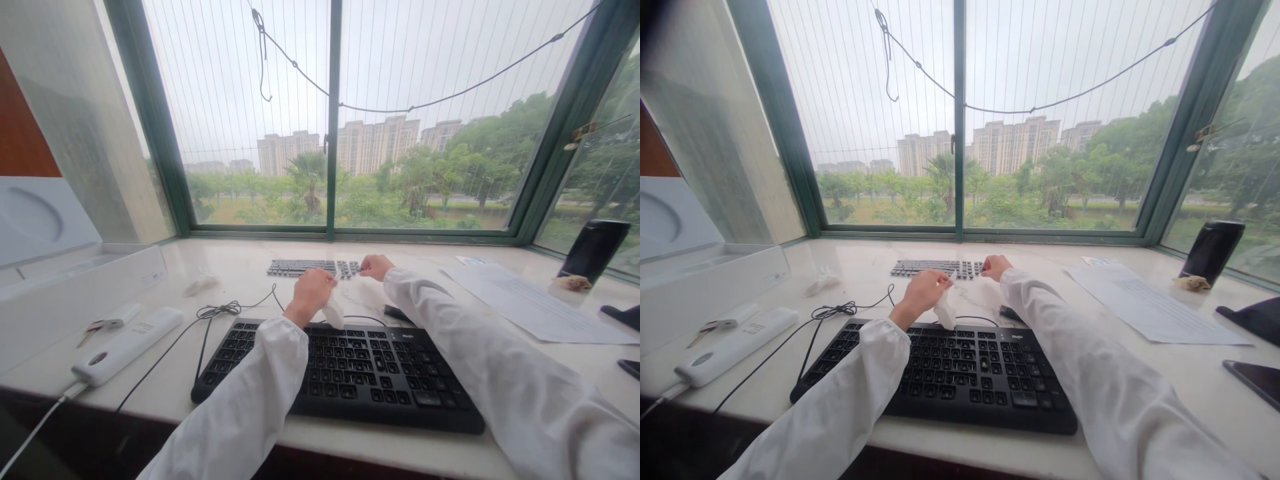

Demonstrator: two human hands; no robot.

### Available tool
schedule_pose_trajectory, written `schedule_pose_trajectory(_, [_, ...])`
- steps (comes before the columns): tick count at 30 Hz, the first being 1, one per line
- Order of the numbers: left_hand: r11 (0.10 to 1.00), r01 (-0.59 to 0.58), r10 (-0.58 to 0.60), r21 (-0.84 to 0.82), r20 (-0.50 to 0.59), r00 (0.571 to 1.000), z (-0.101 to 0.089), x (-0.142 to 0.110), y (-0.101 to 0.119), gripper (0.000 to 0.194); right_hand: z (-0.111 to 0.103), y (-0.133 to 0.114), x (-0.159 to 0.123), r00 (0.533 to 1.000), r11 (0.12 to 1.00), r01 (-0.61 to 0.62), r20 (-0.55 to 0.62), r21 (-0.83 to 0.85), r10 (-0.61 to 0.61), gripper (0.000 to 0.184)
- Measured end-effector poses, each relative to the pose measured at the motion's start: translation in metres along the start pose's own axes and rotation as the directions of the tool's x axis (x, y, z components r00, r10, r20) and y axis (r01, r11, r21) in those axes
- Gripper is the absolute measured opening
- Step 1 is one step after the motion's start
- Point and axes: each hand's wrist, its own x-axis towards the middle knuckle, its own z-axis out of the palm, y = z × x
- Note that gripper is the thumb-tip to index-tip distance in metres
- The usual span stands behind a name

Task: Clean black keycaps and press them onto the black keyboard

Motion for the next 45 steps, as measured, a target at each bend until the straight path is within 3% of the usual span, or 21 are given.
schedule_pose_trajectory(3, [0.998,-0.017,0.015,-0.056,-0.034,0.999,-0.001,0.0,0.001,0.024,-0.014,-0.013,-0.024,0.994,0.988,0.102,-0.047,0.112,-0.098,0.022])
schedule_pose_trajectory(5, [0.992,-0.025,0.018,-0.124,-0.057,0.998,-0.001,0.001,0.003,0.026,-0.022,-0.027,-0.047,0.969,0.926,0.244,-0.117,0.287,-0.22,0.024])
schedule_pose_trajectory(7, [0.979,-0.043,0.029,-0.2,-0.073,0.997,-0.001,0.0,0.005,0.029,-0.028,-0.043,-0.072,0.95,0.87,0.311,-0.141,0.383,-0.278,0.026])
schedule_pose_trajectory(11, [0.936,-0.131,0.126,-0.328,-0.038,0.991,0.001,-0.005,0.012,0.038,-0.032,-0.068,-0.111,0.924,0.819,0.373,-0.258,0.436,-0.283,0.026])
schedule_pose_trajectory(14, [0.902,-0.184,0.206,-0.39,0.015,0.978,0.003,-0.011,0.017,0.046,-0.03,-0.073,-0.125,0.917,0.804,0.381,-0.295,0.456,-0.268,0.025])
schedule_pose_trajectory(18, [0.876,-0.166,0.213,-0.453,0.056,0.975,0.007,-0.015,0.019,0.049,-0.026,-0.071,-0.133,0.925,0.805,0.351,-0.308,0.478,-0.221,0.022])
schedule_pose_trajectory(25, [0.843,-0.076,0.2,-0.532,0.179,0.963,0.011,-0.015,0.019,0.047,-0.025,-0.07,-0.142,0.906,0.794,0.391,-0.347,0.465,-0.242,0.018])
schedule_pose_trajectory(38, [0.843,-0.129,0.239,-0.522,0.149,0.96,0.011,-0.015,0.021,0.041,-0.021,-0.062,-0.138,0.945,0.779,0.305,-0.278,0.547,-0.175,0.026])
schedule_pose_trajectory(45, [0.831,-0.098,0.228,-0.547,0.175,0.958,0.012,-0.015,0.02,0.046,-0.022,-0.057,-0.136,0.949,0.748,0.299,-0.267,0.593,-0.167,0.031])
